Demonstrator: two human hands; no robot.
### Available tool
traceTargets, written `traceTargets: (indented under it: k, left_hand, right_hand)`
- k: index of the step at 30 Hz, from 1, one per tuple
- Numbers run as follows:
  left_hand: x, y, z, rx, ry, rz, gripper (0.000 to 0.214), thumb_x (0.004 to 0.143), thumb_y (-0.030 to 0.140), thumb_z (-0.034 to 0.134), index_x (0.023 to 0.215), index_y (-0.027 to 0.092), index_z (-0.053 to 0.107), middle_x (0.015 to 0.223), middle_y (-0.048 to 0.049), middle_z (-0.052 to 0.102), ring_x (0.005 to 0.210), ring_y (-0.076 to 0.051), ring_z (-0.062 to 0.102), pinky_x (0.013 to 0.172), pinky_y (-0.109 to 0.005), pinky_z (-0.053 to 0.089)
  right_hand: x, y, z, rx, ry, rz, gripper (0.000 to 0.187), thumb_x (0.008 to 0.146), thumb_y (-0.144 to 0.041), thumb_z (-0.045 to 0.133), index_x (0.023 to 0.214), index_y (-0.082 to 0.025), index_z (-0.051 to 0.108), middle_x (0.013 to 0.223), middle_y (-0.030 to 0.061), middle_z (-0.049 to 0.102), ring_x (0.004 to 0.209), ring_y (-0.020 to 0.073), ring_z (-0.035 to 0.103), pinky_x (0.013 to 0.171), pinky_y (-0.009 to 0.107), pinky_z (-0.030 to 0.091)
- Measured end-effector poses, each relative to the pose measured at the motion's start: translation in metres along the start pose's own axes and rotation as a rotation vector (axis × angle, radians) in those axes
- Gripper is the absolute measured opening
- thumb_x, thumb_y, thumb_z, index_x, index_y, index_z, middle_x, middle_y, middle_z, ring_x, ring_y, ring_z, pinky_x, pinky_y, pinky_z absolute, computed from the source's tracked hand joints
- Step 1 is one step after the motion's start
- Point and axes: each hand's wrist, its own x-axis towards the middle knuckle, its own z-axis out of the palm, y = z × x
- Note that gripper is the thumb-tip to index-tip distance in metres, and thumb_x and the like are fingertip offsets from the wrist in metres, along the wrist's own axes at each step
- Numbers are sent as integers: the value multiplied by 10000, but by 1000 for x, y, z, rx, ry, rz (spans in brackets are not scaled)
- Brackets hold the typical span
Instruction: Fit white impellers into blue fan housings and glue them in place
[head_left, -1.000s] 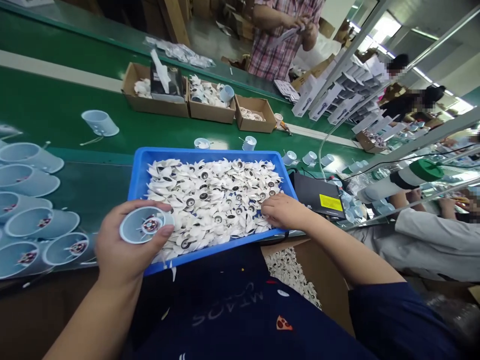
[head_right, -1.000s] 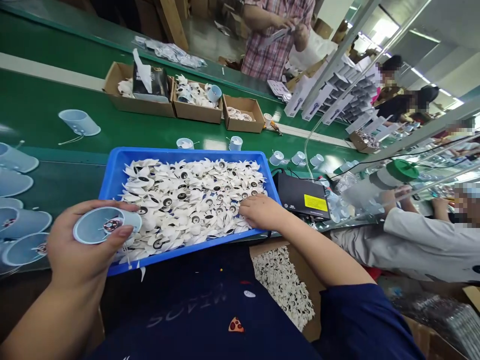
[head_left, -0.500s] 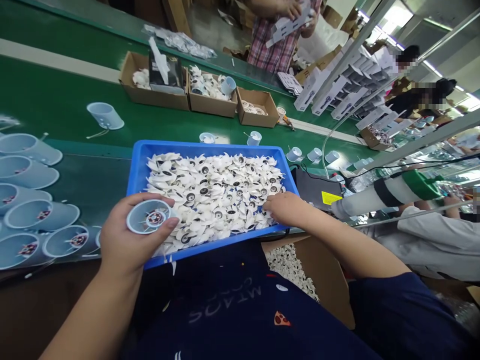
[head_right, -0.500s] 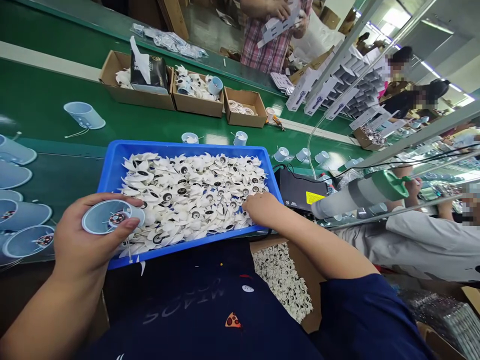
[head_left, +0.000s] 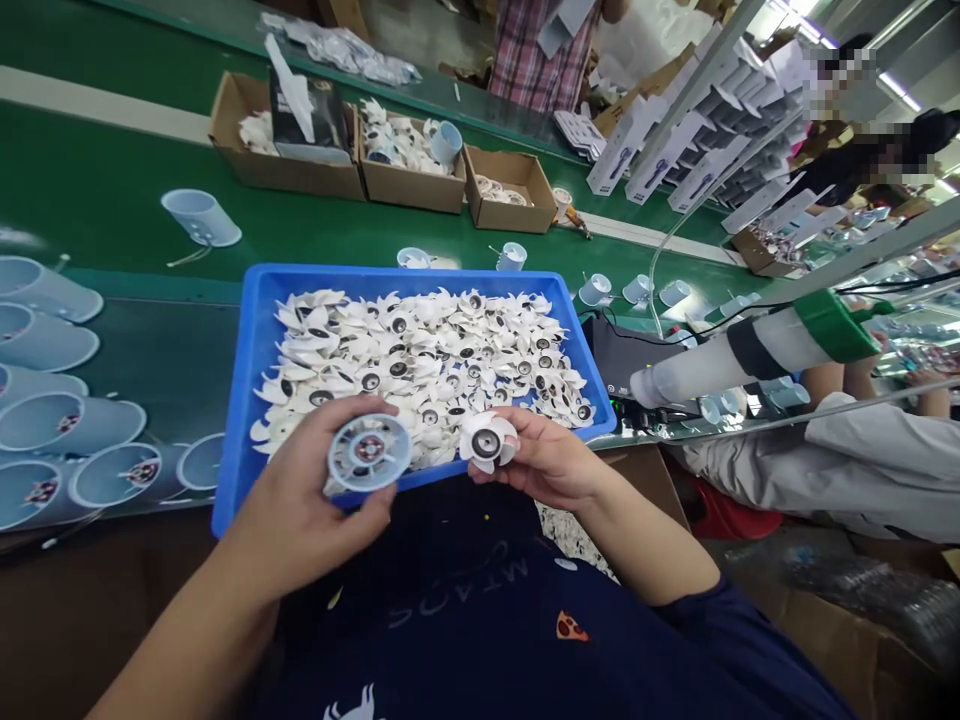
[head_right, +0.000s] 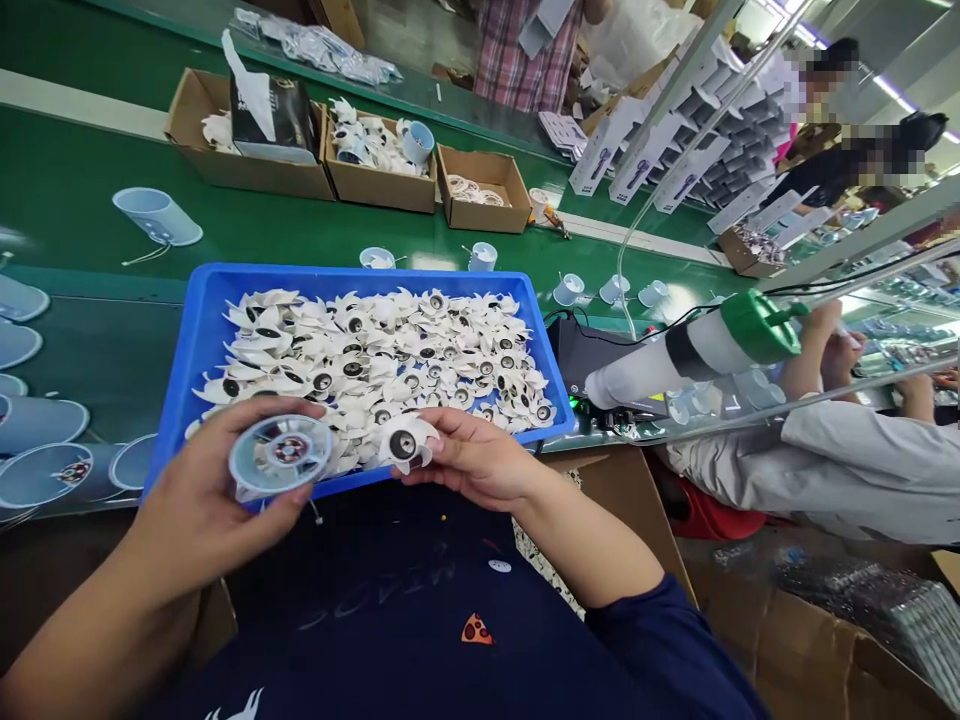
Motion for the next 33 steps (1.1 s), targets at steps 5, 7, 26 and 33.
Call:
traceTargets:
  k: [5,7,26,33]
  left_hand:
    - [-1,24,4,166,-70,148,582,783,604,768,1277,330,628,1159,-62,746,1033,-316,719,908,-432,573]
    - [1,29,6,199,-99,173,560,818,589,747,1295,325,618,1154,-59,751,1036,-311,719,911,-435,561]
    - [145,-37,-53,617,111,-118,617,813,428,719,1366,192,581,1356,-153,581,1238,-320,607,1010,-402,517]
    - [256,-91,-63,585,54,57,421,952,550,619,991,134,670,785,-8,668,636,-131,621,664,-302,550]
  right_hand:
    - [4,0,1,-42,-24,0,507,693,-477,922,986,-221,597,761,-48,665,657,90,631,651,215,535]
    - [3,-2,6,-200,-12,-65,479,715,-506,893,979,-227,607,784,-46,631,645,92,593,625,228,516]
    - [-30,-7,5,-1272,330,-992,250,878,-139,627,1060,-300,686,1032,76,622,944,231,679,784,386,625]
    - [-58,-15,-7,-1494,119,-943,606,838,-269,650,1356,-544,498,1147,83,674,866,288,760,739,441,677]
